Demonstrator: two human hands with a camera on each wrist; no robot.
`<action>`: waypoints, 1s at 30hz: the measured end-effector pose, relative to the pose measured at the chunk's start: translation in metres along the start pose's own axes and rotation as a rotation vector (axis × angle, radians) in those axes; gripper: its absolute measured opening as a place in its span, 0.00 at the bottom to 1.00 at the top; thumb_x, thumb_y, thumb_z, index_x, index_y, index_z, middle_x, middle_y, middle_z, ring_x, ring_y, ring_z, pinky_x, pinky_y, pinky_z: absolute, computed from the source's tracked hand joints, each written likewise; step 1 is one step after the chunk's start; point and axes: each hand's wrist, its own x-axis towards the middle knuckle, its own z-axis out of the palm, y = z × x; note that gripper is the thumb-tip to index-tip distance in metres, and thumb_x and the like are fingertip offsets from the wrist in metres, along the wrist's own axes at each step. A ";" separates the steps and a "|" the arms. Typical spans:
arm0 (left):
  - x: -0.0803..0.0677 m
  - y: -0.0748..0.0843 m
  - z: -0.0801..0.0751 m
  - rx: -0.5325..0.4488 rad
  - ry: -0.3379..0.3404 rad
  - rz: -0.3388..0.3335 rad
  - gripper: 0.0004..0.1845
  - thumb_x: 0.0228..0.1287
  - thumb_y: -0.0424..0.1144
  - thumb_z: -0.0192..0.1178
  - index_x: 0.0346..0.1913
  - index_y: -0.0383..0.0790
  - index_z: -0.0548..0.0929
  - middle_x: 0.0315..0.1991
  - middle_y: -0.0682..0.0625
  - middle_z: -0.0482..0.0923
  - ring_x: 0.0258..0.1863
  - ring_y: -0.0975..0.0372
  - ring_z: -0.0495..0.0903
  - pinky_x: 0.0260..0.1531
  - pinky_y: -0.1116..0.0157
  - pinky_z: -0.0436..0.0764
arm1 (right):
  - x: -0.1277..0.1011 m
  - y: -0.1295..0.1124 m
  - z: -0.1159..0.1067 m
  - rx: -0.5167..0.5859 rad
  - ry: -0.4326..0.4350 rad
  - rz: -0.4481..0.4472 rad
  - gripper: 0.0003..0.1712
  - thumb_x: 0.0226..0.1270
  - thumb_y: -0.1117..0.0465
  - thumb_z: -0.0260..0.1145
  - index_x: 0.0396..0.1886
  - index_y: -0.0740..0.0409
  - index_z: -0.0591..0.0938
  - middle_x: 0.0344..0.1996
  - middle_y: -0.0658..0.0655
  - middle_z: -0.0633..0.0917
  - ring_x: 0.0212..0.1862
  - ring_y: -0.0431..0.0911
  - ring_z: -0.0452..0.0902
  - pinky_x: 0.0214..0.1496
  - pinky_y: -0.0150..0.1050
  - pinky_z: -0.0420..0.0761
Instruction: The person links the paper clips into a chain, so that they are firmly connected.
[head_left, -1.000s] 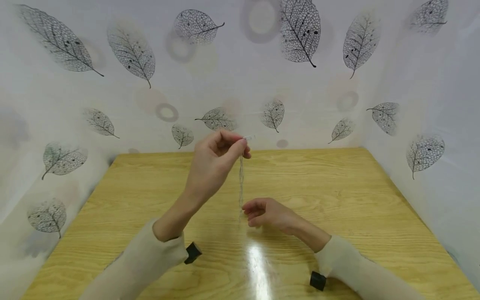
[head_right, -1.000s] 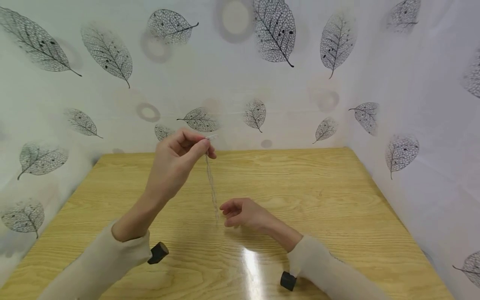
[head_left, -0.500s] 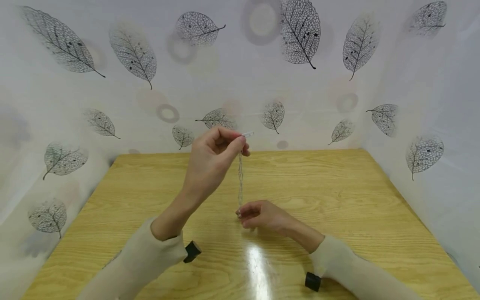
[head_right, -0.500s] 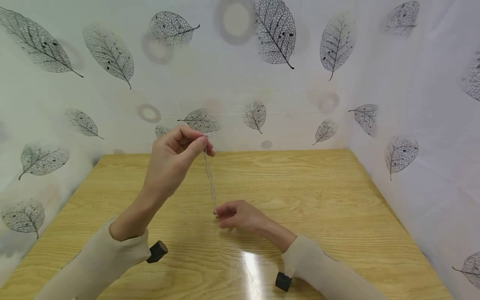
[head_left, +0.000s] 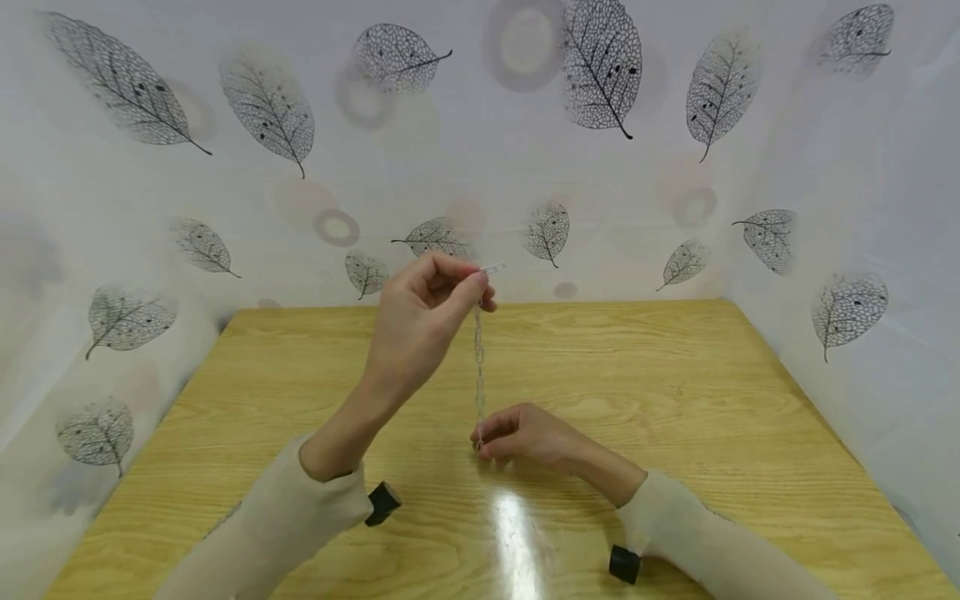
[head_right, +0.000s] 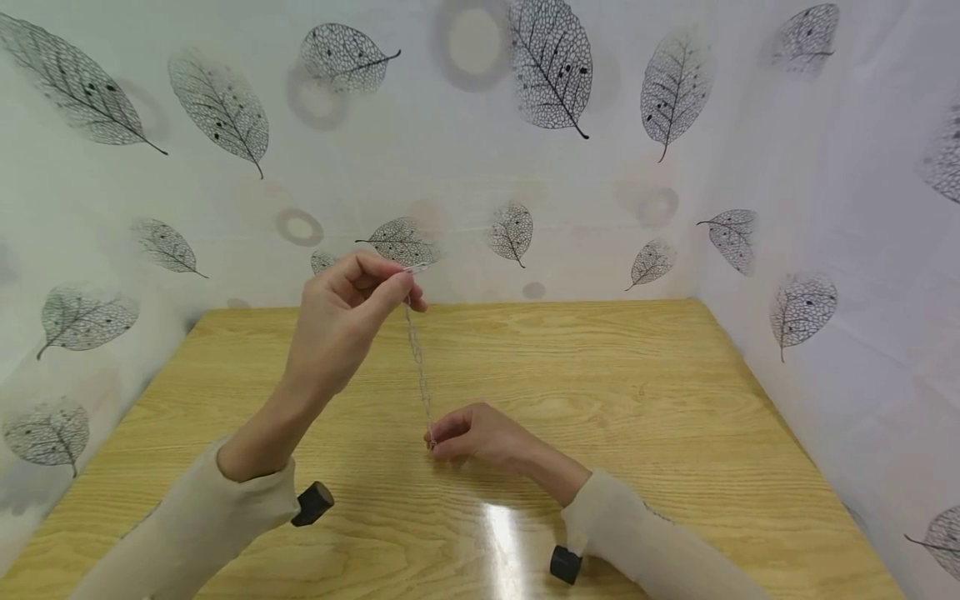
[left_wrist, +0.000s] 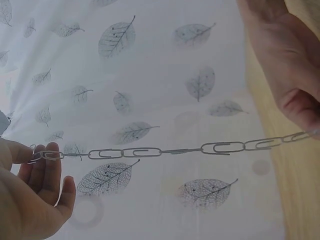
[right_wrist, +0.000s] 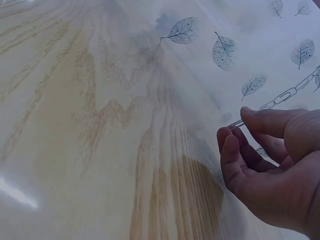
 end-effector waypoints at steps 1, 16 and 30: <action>0.000 0.000 0.000 0.001 0.001 0.000 0.04 0.72 0.26 0.61 0.45 0.28 0.82 0.36 0.39 0.86 0.36 0.55 0.87 0.49 0.58 0.84 | 0.000 0.000 0.000 0.003 -0.002 0.003 0.10 0.70 0.69 0.70 0.47 0.70 0.86 0.46 0.62 0.88 0.45 0.48 0.84 0.44 0.38 0.83; 0.002 -0.002 -0.008 0.007 0.034 0.001 0.04 0.73 0.27 0.61 0.45 0.28 0.82 0.37 0.35 0.84 0.36 0.55 0.87 0.48 0.57 0.84 | -0.007 0.002 -0.007 0.013 -0.027 0.011 0.11 0.76 0.65 0.65 0.47 0.72 0.84 0.43 0.62 0.88 0.40 0.47 0.85 0.45 0.40 0.85; -0.006 -0.024 -0.022 0.088 0.077 -0.111 0.04 0.73 0.28 0.62 0.44 0.28 0.82 0.37 0.37 0.85 0.35 0.57 0.87 0.46 0.62 0.84 | -0.031 -0.002 -0.038 0.101 0.183 0.051 0.18 0.76 0.66 0.65 0.56 0.77 0.81 0.32 0.54 0.82 0.33 0.44 0.73 0.41 0.37 0.78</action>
